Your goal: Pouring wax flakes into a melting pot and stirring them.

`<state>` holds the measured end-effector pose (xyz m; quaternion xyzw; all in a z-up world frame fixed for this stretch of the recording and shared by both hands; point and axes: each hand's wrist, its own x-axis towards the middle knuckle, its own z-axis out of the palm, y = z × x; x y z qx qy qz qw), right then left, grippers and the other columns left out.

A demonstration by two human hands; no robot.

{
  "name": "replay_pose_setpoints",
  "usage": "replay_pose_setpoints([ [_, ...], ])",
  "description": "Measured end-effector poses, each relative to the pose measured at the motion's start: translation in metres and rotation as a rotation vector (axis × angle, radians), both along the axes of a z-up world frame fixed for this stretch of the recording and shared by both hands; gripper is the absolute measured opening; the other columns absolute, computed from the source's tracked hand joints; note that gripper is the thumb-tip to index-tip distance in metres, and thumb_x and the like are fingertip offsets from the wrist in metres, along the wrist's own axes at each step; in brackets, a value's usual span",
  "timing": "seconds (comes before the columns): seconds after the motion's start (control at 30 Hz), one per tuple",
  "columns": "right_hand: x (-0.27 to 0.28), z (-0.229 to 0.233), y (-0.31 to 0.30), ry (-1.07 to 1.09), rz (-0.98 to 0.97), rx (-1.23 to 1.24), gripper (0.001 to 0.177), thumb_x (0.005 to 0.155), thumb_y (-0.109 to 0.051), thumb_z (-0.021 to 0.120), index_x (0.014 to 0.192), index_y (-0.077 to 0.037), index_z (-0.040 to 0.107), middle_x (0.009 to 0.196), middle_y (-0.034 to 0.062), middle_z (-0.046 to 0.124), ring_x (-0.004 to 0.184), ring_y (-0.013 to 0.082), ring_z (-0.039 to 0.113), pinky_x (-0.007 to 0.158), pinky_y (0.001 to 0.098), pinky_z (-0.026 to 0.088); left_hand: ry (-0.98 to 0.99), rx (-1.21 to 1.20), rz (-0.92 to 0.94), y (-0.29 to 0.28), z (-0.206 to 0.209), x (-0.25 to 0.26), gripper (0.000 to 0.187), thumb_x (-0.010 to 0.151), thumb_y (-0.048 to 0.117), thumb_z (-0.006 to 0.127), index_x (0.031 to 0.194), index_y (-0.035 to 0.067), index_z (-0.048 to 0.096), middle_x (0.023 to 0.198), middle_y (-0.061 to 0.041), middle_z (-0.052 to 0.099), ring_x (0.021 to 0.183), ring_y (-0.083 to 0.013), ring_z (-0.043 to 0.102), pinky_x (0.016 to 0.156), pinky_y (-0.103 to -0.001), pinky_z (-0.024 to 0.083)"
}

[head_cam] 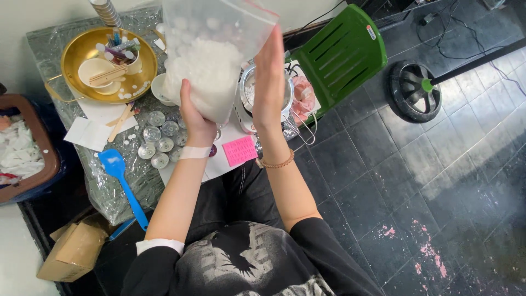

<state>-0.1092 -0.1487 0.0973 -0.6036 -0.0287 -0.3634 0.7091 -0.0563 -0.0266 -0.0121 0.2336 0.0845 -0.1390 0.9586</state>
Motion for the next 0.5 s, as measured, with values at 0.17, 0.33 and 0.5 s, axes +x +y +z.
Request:
replay_pose_setpoints([
  [0.17, 0.001, -0.009, -0.015, 0.095, -0.025, -0.106, 0.060, 0.116, -0.030, 0.046, 0.167, -0.004, 0.026, 0.169, 0.0130, 0.033, 0.159, 0.0252, 0.032, 0.133, 0.0413, 0.027, 0.044, 0.023, -0.017, 0.000, 0.010, -0.005, 0.068, 0.092, 0.046, 0.064, 0.146, 0.009, 0.047, 0.141, -0.009, 0.058, 0.129, -0.0275, 0.060, 0.106, -0.048, 0.051],
  [0.33, 0.037, 0.020, -0.042, 0.134, 0.054, -0.149, 0.038, 0.113, -0.015, 0.060, 0.147, -0.004, 0.047, 0.140, 0.0123, 0.063, 0.124, 0.0211, 0.061, 0.101, 0.0333, 0.050, -0.010, 0.023, -0.008, -0.002, -0.011, 0.004, 0.072, 0.094, 0.049, 0.064, 0.149, 0.008, 0.044, 0.149, -0.010, 0.053, 0.136, -0.0284, 0.054, 0.113, -0.048, 0.046],
  [0.5, 0.083, 0.054, -0.071, 0.208, 0.111, -0.120, 0.017, 0.109, -0.014, 0.061, 0.119, -0.001, 0.065, 0.111, 0.0099, 0.077, 0.096, 0.0214, 0.078, 0.079, 0.0316, 0.062, -0.118, -0.068, -0.039, 0.007, -0.008, 0.019, 0.079, 0.095, 0.059, 0.058, 0.154, 0.009, 0.040, 0.157, -0.010, 0.047, 0.144, -0.0275, 0.046, 0.120, -0.048, 0.036],
])
